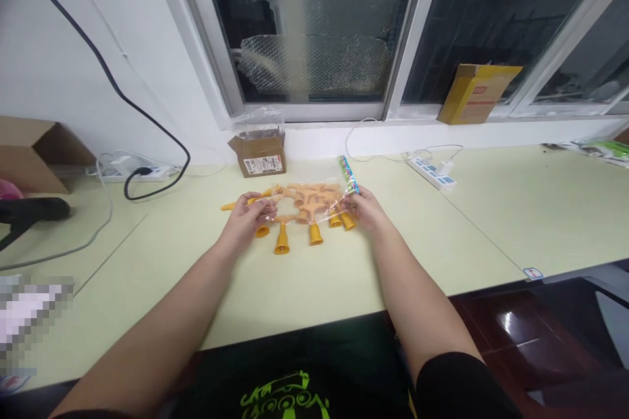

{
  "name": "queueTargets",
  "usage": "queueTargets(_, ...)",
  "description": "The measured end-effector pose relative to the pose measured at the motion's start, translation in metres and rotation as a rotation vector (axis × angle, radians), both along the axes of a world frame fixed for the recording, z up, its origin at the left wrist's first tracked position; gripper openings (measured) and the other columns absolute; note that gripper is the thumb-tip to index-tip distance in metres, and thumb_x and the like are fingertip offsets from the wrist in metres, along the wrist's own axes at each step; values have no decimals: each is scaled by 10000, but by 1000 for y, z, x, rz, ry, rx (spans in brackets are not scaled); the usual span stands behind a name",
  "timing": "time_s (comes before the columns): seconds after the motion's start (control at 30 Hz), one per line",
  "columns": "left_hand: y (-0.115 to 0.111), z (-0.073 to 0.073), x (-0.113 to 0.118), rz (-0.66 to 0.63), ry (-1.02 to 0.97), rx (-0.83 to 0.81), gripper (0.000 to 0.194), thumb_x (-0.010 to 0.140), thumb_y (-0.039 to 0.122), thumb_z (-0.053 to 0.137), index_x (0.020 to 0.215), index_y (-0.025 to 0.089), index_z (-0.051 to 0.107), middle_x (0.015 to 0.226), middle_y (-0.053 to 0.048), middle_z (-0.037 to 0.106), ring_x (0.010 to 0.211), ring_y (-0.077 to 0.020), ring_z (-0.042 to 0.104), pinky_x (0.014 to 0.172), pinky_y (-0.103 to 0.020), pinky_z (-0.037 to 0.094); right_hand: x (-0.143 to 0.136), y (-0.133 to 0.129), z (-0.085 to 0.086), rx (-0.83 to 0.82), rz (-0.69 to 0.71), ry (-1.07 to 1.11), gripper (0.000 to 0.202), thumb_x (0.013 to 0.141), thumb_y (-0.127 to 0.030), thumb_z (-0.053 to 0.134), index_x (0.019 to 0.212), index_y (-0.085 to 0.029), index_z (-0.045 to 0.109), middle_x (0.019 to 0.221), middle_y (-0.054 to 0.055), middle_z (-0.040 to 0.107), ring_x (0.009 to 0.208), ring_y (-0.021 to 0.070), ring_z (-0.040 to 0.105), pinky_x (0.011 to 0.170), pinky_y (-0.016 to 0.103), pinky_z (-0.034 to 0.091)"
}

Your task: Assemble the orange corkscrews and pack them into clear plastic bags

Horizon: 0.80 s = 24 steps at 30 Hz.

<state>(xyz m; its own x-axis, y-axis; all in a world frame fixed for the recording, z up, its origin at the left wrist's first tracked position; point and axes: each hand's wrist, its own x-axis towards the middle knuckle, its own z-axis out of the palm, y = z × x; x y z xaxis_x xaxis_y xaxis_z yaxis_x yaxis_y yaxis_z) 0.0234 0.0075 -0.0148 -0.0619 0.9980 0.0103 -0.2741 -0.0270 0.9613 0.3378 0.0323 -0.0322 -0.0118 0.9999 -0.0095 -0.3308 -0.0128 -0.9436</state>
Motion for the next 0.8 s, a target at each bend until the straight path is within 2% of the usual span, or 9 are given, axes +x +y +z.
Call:
queueTargets(0.1,-2,-1,-1,4,-26,-45,548,748,345,870,1100,234,464,895,-23,740,831,-173,738,794,-342,581,-2,1,-4,84,53,-79,215,582,-185,745,761,-222,631,712,-19,695,655,139,647,642,266,543)
queueTargets(0.2,-2,-4,-4,11,-8,-76,658,673,246,910,1138,227,446,836,10,715,777,-148,724,772,-301,567,-4,-1,-3,149,148,-157,179,589,-185,730,749,-229,666,760,-10,714,731,165,662,713,306,547)
queueTargets(0.3,-1,-6,-8,25,16,-99,724,601,163,915,1160,219,459,916,0,721,754,-129,710,763,-290,561,-5,-4,-1,198,216,-237,153,623,-196,720,771,-234,704,817,1,731,801,184,672,785,336,546)
queueTargets(0.37,-1,-6,-11,32,31,-115,744,578,137,900,1172,217,459,1009,-37,735,743,-124,699,734,-287,552,-4,-3,-1,210,196,-255,160,634,-210,720,792,-233,710,826,2,731,800,183,667,789,333,538)
queueTargets(0.43,0,-4,-16,20,38,-115,758,574,133,876,1190,218,443,1057,-70,746,729,-123,684,687,-271,523,-2,-1,-2,204,117,-254,176,627,-224,723,801,-231,696,792,-9,716,750,170,646,745,312,521)
queueTargets(0.53,2,-3,-22,14,38,-81,777,564,138,844,1210,227,422,988,-61,755,755,-144,680,659,-251,480,2,4,-5,193,15,-242,183,632,-257,730,803,-227,671,743,-25,686,680,147,598,672,279,484)
queueTargets(0.67,4,-4,-25,16,65,-21,782,567,150,808,1224,260,398,908,-22,745,841,-184,696,661,-247,454,2,5,-4,176,0,-246,189,634,-274,723,803,-220,659,717,-32,656,639,132,554,618,259,442)
queueTargets(0.8,2,-5,-22,7,78,17,752,606,176,792,1236,269,391,936,-16,759,759,-148,655,664,-249,446,-2,0,1,242,9,-283,175,628,-256,680,797,-218,655,716,-32,641,659,139,550,648,273,454)
